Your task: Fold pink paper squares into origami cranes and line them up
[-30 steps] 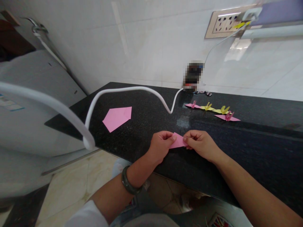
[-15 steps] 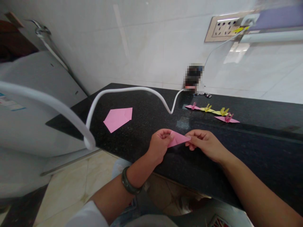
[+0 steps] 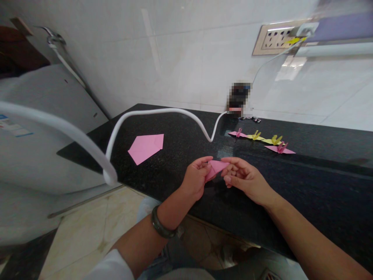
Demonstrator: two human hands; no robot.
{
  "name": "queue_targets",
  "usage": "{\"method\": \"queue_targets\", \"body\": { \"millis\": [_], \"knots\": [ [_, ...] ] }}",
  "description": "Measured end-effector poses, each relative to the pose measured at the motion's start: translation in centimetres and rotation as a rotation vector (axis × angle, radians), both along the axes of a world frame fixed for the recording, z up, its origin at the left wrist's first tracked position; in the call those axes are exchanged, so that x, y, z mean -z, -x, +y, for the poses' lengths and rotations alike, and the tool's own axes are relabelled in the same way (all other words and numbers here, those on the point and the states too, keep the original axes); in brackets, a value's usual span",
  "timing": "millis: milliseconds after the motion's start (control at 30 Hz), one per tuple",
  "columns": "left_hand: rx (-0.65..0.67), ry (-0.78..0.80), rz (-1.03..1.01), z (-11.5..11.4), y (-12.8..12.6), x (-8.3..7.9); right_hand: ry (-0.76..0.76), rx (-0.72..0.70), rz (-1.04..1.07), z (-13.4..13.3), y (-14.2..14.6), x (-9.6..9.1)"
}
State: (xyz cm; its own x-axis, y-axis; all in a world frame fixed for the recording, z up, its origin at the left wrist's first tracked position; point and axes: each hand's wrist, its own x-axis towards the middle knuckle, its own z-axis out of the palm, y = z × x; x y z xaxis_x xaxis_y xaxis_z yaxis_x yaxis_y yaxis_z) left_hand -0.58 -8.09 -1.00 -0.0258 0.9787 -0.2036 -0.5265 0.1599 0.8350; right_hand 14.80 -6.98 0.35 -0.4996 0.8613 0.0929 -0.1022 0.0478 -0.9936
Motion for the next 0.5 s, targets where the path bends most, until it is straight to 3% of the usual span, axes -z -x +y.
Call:
{"method": "queue_targets", "body": {
  "millis": [200,500],
  "knots": [
    [0.131,0.013,0.004,0.14,-0.35,-0.16,-0.021,0.142,0.029,0.57,-0.34,0.57],
    [0.198,0.036,-0.065,0.09,0.50,-0.27,0.078,0.112,0.124,0.39,-0.21,0.33]
  ]
}}
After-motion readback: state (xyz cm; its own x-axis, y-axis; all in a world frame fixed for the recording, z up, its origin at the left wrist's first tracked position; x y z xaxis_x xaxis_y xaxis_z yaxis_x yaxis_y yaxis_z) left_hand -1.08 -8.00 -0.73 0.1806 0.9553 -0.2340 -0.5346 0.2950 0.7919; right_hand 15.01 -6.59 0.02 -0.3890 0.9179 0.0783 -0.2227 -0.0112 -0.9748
